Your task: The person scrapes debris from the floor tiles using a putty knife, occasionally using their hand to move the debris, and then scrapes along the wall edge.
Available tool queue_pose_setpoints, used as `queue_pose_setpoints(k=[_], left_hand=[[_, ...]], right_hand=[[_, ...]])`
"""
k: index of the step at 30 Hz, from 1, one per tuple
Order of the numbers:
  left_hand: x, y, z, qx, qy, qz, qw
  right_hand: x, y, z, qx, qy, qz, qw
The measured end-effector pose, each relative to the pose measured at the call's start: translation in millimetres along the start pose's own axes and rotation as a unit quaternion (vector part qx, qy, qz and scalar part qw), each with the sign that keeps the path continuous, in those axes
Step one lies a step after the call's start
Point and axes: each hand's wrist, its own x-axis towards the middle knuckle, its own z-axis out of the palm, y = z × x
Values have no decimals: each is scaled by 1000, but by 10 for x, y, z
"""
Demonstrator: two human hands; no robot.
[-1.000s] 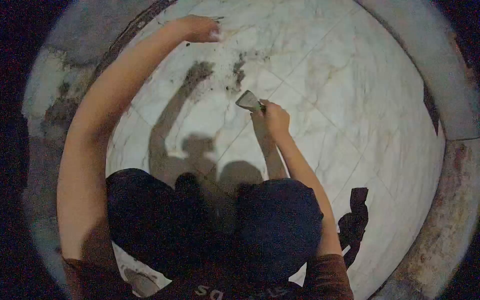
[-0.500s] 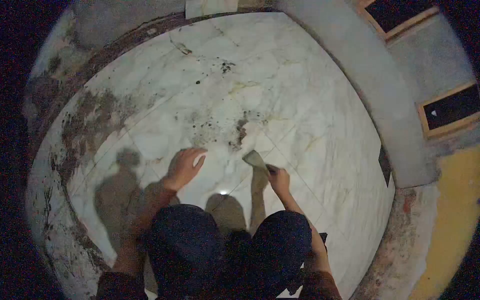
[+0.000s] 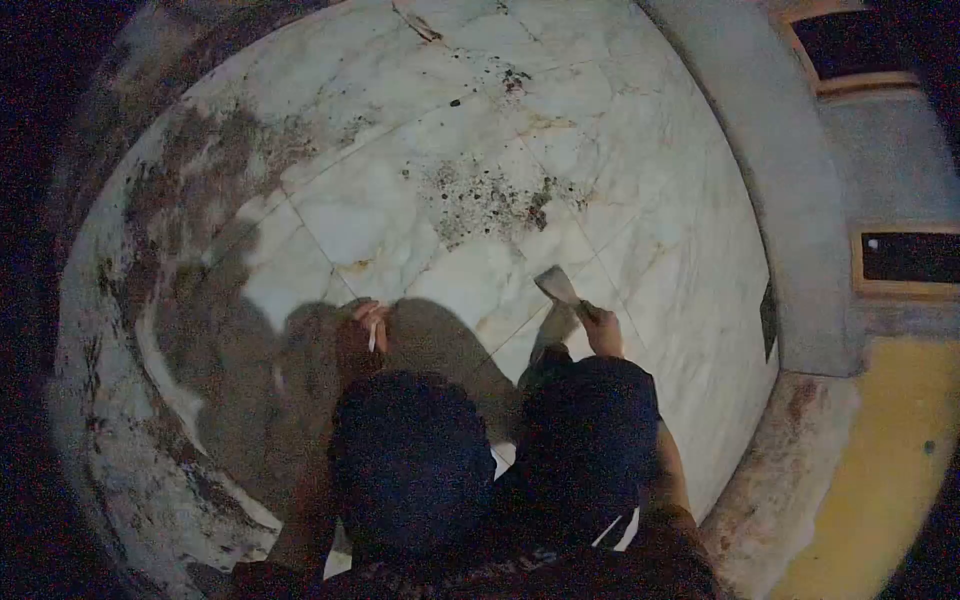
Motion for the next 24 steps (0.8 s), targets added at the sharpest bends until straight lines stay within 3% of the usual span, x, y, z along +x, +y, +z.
queue_pose_setpoints(k=[1,2,3,5,6,7,11,14,16,17,19,21,22,24], left_hand=[[-14,7,11,-37,5,-37,999],[148,350,-207,53,6,8,999],[300,586,-367,145,7,55,988],[409,637,-462,160,-14,57,985],[450,637,-496,149,-26,72,986],[473,644,-531,137,-33,86,986],[374,632,-625,148,23,76,986],[165,505,-566,53,88,-2,995],[95,461,-599,128,73,66,987],[46,465,-524,130,66,68,987],[-75,468,-304,42,75,-47,995],[-75,344,-197,89,14,-5,996],[-60,311,-198,129,-36,28,991],[83,454,-302,127,-31,75,989]], right_hand=[[345,150,236,-67,3,-51,996],[660,-60,313,-87,18,-62,994],[977,-399,398,7,48,-69,996],[1814,-658,549,-28,98,-202,974],[1683,-1395,174,-77,70,-131,986],[1648,-1399,114,-80,70,-133,985],[935,-620,-239,-62,2,-215,975],[312,-284,-156,37,-44,-111,992],[213,-237,18,17,-33,-82,996],[356,-338,113,-10,-23,-94,995],[845,-701,366,-54,1,-140,989],[1555,-1278,535,21,29,-159,987],[1990,-1413,639,-33,84,-267,959],[2030,-1652,360,-25,32,-190,981]])
